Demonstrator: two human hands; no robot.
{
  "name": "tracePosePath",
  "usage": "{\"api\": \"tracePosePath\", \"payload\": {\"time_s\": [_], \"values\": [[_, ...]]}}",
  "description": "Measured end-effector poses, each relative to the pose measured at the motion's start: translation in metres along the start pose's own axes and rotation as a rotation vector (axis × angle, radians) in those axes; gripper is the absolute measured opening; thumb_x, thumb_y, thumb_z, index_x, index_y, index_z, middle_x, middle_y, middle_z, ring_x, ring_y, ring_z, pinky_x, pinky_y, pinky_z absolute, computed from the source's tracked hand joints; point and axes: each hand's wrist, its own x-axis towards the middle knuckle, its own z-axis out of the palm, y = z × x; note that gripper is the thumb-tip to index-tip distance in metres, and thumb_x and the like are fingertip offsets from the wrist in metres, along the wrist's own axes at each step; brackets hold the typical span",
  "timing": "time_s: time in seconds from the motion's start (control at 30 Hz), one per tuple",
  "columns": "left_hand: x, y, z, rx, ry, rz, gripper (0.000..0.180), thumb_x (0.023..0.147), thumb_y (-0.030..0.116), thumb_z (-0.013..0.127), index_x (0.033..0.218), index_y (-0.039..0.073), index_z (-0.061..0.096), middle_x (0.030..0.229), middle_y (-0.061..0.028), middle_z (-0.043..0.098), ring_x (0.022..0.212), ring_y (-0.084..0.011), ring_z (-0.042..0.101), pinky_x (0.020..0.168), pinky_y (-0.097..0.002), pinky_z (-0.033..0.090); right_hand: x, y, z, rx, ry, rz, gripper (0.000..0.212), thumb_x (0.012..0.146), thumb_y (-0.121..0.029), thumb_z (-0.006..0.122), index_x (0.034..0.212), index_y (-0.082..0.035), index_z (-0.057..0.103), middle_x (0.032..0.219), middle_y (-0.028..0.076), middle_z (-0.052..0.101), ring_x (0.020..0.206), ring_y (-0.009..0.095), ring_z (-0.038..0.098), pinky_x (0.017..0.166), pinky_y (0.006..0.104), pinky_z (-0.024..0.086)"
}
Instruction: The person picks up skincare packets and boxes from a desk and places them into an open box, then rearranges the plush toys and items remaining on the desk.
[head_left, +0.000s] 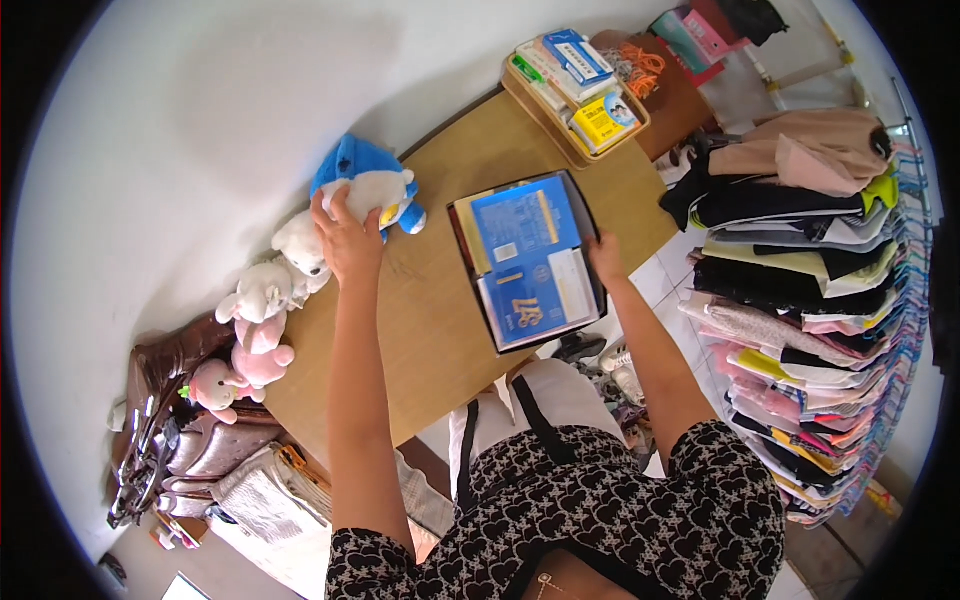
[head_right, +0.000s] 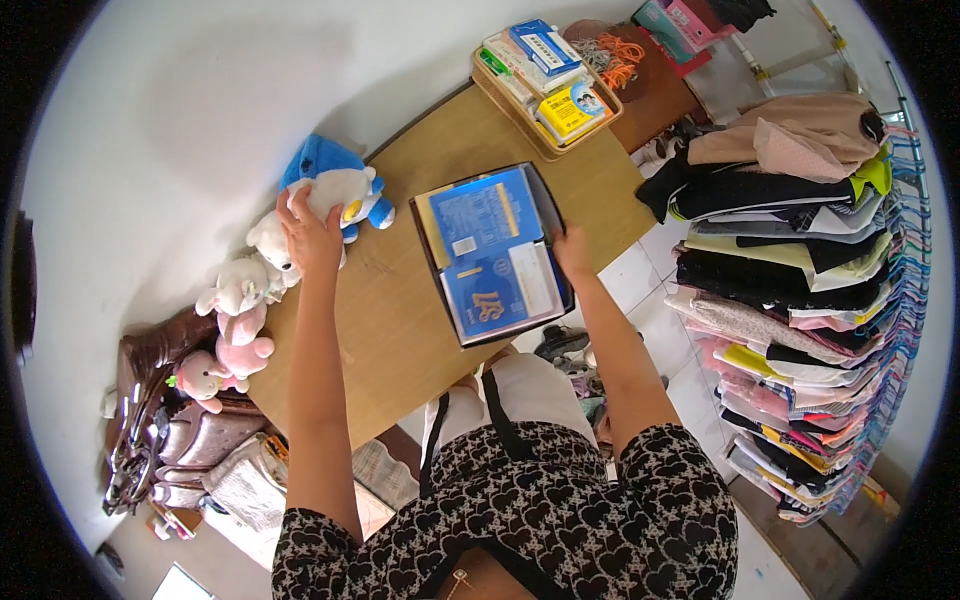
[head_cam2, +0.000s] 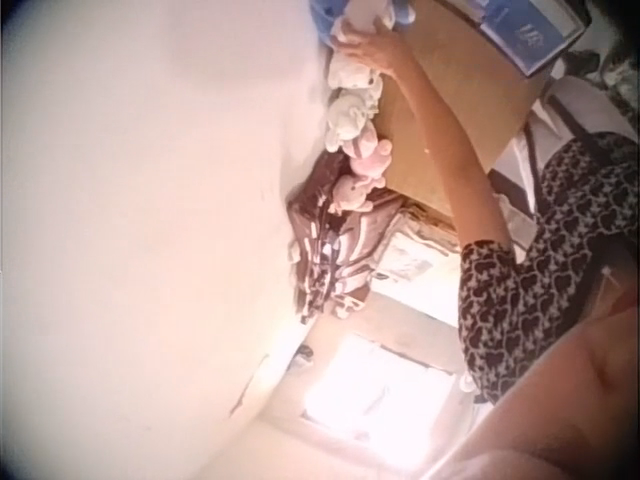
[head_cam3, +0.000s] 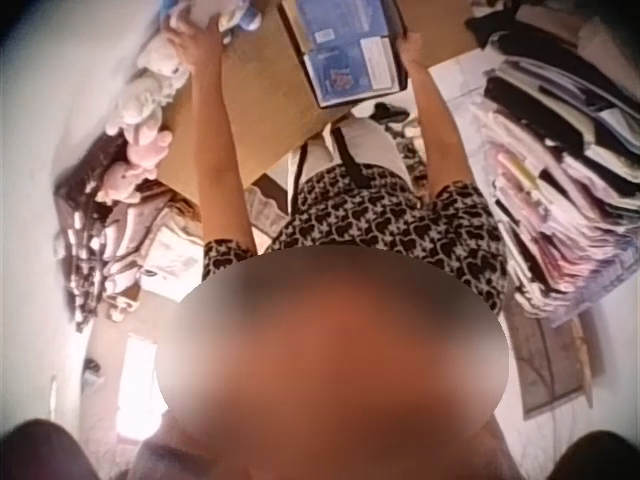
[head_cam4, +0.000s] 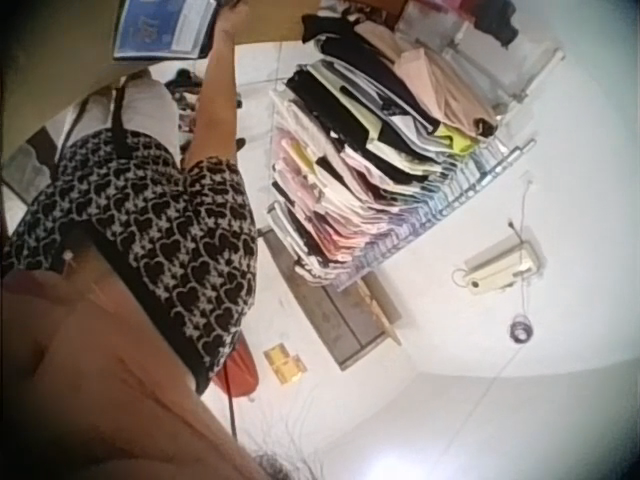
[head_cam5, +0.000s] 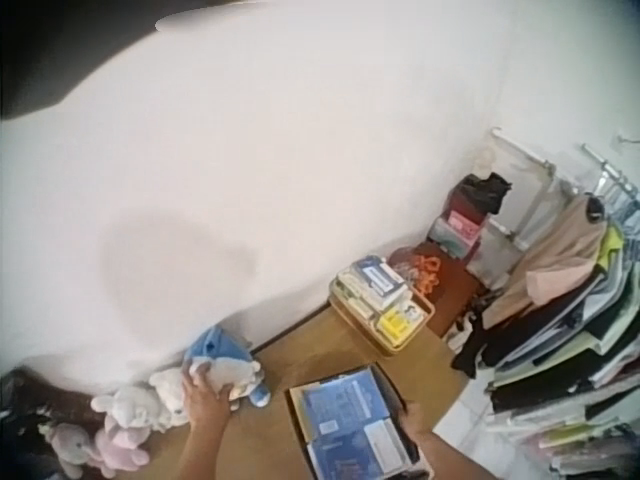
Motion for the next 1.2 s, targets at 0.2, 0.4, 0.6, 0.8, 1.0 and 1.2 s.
{"api": "tracePosePath", "payload": {"time_s": [0.2, 0.4, 0.6, 0.8, 1.0, 1.2], "values": [[0.000, 0.001, 0.008, -0.040, 0.060, 0.077, 0.055, 0.072, 0.023, 0.072, 0.119, 0.015, 0.043, 0.134, -0.0133, 0.030, 0.112, -0.0395, 0.042, 0.080, -0.0440, 0.047, 0.065, -0.025, -0.016, -0.283, 0.071, 0.165, 0.026, 0.079, -0.021, 0.053, 0.095, -0.003, 0.064, 0.092, 0.025, 0.061, 0.088, 0.042, 0.057, 0.073, 0.0439, 0.046], [-0.001, 0.001, 0.011, 0.030, 0.077, 0.085, 0.055, 0.073, 0.026, 0.071, 0.119, 0.016, 0.043, 0.131, -0.0145, 0.032, 0.107, -0.0394, 0.045, 0.080, -0.0447, 0.046, 0.078, -0.066, -0.022, 0.098, 0.106, 0.009, 0.028, 0.085, -0.024, 0.052, 0.099, -0.002, 0.064, 0.091, 0.020, 0.064, 0.088, 0.033, 0.061, 0.079, 0.0350, 0.046], [0.005, 0.013, 0.016, 0.052, 0.040, 0.003, 0.055, 0.073, 0.027, 0.071, 0.119, 0.017, 0.043, 0.126, -0.0157, 0.034, 0.100, -0.0395, 0.046, 0.079, -0.0463, 0.046, -0.030, 0.014, -0.001, 0.698, 0.563, 0.352, 0.055, 0.090, -0.040, 0.048, 0.129, -0.003, 0.039, 0.129, 0.015, 0.043, 0.116, 0.026, 0.044, 0.092, 0.0356, 0.039], [0.004, 0.023, 0.021, 0.062, -0.010, -0.112, 0.054, 0.074, 0.030, 0.070, 0.119, 0.018, 0.044, 0.120, -0.0165, 0.035, 0.100, -0.0391, 0.044, 0.078, -0.0460, 0.046, -0.063, -0.035, 0.040, 1.229, -0.181, 0.727, 0.074, 0.086, -0.067, 0.022, 0.139, -0.017, 0.010, 0.133, 0.014, 0.033, 0.115, 0.031, 0.045, 0.066, 0.0509, 0.056], [0.008, 0.026, 0.026, 0.119, 0.050, -0.079, 0.056, 0.073, 0.033, 0.070, 0.120, 0.017, 0.043, 0.114, -0.0181, 0.039, 0.095, -0.0375, 0.044, 0.079, -0.0445, 0.044, -0.022, -0.070, 0.044, 1.150, -0.277, 0.734, 0.073, 0.086, -0.066, 0.019, 0.134, -0.011, 0.022, 0.121, 0.013, 0.046, 0.100, 0.028, 0.056, 0.065, 0.0505, 0.057], [0.008, 0.039, 0.022, 0.065, 0.051, -0.135, 0.060, 0.070, 0.037, 0.073, 0.118, 0.020, 0.042, 0.112, -0.0140, 0.038, 0.100, -0.0358, 0.046, 0.074, -0.0438, 0.049, 0.046, -0.084, 0.055, 1.157, -0.387, 0.658, 0.070, 0.087, -0.065, 0.022, 0.135, -0.017, 0.008, 0.129, 0.016, 0.038, 0.083, 0.035, 0.063, 0.068, 0.0542, 0.056]]}}
